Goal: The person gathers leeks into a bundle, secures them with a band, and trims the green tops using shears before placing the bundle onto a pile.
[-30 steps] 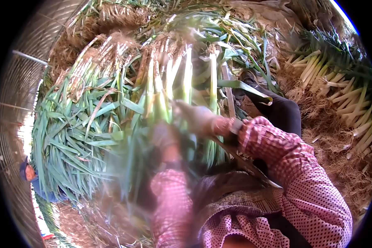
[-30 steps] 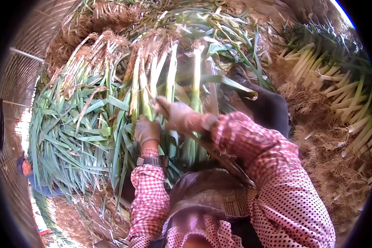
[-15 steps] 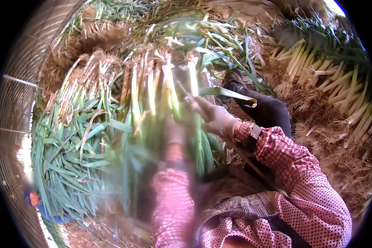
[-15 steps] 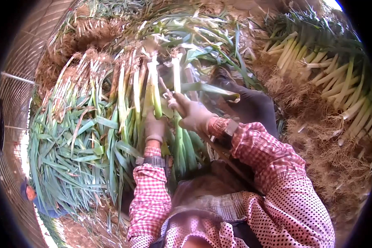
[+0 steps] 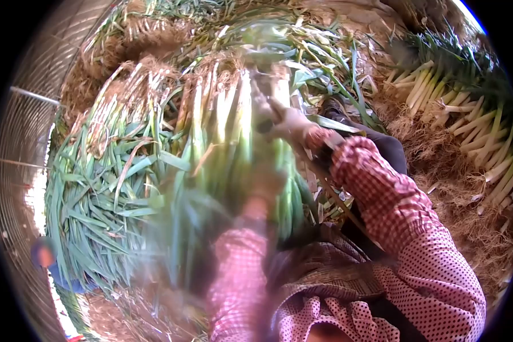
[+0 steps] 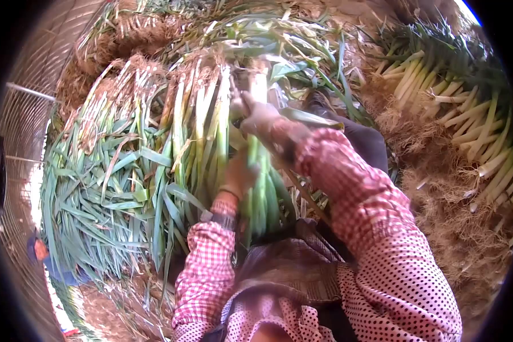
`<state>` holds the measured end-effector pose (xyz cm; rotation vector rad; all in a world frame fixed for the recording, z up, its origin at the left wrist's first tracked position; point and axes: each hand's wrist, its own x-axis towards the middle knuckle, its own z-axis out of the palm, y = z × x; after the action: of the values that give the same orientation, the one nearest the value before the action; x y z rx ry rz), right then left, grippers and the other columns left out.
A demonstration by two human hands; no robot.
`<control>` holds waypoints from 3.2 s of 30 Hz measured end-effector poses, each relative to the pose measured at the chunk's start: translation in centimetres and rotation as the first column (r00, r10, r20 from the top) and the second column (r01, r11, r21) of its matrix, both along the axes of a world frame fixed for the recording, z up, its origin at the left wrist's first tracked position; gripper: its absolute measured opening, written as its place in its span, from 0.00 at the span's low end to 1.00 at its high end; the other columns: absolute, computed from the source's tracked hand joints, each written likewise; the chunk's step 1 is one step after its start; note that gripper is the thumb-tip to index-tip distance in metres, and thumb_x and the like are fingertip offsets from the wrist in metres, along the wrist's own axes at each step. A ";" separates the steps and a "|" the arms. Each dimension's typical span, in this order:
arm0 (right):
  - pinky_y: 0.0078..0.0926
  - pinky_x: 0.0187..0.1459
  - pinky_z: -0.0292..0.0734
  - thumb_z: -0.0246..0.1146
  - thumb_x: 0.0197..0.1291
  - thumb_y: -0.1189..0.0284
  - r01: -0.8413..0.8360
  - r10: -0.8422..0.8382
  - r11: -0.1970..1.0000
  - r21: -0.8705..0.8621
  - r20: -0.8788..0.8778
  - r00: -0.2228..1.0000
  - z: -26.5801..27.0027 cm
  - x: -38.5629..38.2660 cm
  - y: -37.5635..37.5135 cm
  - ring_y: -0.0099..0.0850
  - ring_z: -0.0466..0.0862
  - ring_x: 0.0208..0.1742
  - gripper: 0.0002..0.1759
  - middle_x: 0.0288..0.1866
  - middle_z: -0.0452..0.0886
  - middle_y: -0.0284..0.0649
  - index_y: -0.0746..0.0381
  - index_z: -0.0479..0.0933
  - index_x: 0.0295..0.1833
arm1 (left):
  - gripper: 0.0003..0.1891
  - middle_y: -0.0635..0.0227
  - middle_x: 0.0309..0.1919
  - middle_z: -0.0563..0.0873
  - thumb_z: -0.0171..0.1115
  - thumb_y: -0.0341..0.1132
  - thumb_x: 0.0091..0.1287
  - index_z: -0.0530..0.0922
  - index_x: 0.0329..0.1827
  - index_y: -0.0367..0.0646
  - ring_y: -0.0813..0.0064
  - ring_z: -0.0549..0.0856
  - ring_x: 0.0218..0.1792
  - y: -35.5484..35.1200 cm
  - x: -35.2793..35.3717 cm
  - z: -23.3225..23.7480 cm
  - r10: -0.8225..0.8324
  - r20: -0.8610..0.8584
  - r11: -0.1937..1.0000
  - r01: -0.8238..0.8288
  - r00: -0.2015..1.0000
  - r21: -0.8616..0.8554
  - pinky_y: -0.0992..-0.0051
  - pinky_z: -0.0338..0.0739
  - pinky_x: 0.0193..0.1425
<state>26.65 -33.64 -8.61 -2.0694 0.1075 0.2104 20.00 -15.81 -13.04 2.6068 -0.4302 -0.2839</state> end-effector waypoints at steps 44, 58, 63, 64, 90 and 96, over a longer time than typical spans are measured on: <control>0.41 0.61 0.82 0.66 0.54 0.76 -0.347 0.326 0.915 0.206 0.128 0.937 3.3 -18.4 -0.1 0.45 0.88 0.55 0.55 0.62 0.82 0.57 0.55 0.47 0.87 | 0.23 0.45 0.55 0.87 0.52 0.47 0.78 0.83 0.61 0.37 0.47 0.85 0.58 7.7 11.6 -3.5 0.405 -0.190 0.874 -0.440 0.894 -0.208 0.60 0.77 0.63; 0.46 0.60 0.79 0.67 0.52 0.69 -0.279 0.283 0.959 0.045 -0.182 0.942 2.6 -10.1 2.4 0.55 0.86 0.56 0.55 0.54 0.85 0.59 0.51 0.48 0.85 | 0.17 0.48 0.51 0.89 0.53 0.38 0.74 0.87 0.52 0.37 0.51 0.88 0.55 10.5 13.5 -7.7 0.392 -0.029 0.778 -0.314 0.920 0.544 0.59 0.82 0.56; 0.43 0.61 0.80 0.67 0.54 0.69 -0.152 0.149 0.988 -0.023 -0.089 0.985 0.9 -3.5 4.0 0.51 0.86 0.58 0.49 0.56 0.85 0.56 0.55 0.55 0.82 | 0.19 0.42 0.44 0.88 0.58 0.44 0.73 0.84 0.50 0.34 0.46 0.88 0.48 5.5 8.0 -0.1 0.601 0.208 0.799 -0.583 0.771 -0.146 0.55 0.80 0.56; 0.43 0.61 0.80 0.67 0.54 0.69 -0.126 0.124 0.991 -0.034 -0.068 0.990 0.8 -2.0 4.3 0.51 0.86 0.58 0.48 0.56 0.85 0.56 0.56 0.56 0.81 | 0.19 0.43 0.43 0.88 0.59 0.48 0.72 0.85 0.51 0.41 0.43 0.87 0.49 5.0 6.8 0.1 0.514 0.264 0.854 -0.456 0.816 -0.253 0.54 0.79 0.55; 0.40 0.53 0.85 0.65 0.57 0.72 0.067 -0.065 0.996 0.060 -0.042 0.997 -0.2 1.2 0.6 0.43 0.88 0.52 0.48 0.59 0.84 0.52 0.54 0.54 0.83 | 0.50 0.40 0.61 0.83 0.75 0.60 0.56 0.68 0.72 0.31 0.48 0.84 0.63 1.9 4.1 5.5 0.412 -0.166 0.851 -0.313 0.896 0.422 0.60 0.78 0.68; 0.37 0.51 0.82 0.67 0.54 0.69 -0.208 0.202 0.974 0.084 0.073 0.977 -1.4 0.6 -0.8 0.42 0.86 0.54 0.46 0.56 0.85 0.51 0.57 0.61 0.81 | 0.45 0.39 0.58 0.85 0.77 0.51 0.55 0.69 0.68 0.27 0.49 0.85 0.61 3.2 4.8 4.4 0.299 -0.114 0.883 -0.229 0.947 0.410 0.61 0.80 0.65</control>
<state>27.24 -34.44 -10.03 -1.9934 -0.1539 0.2703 24.82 -12.60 -8.69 2.9521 0.0600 -0.5485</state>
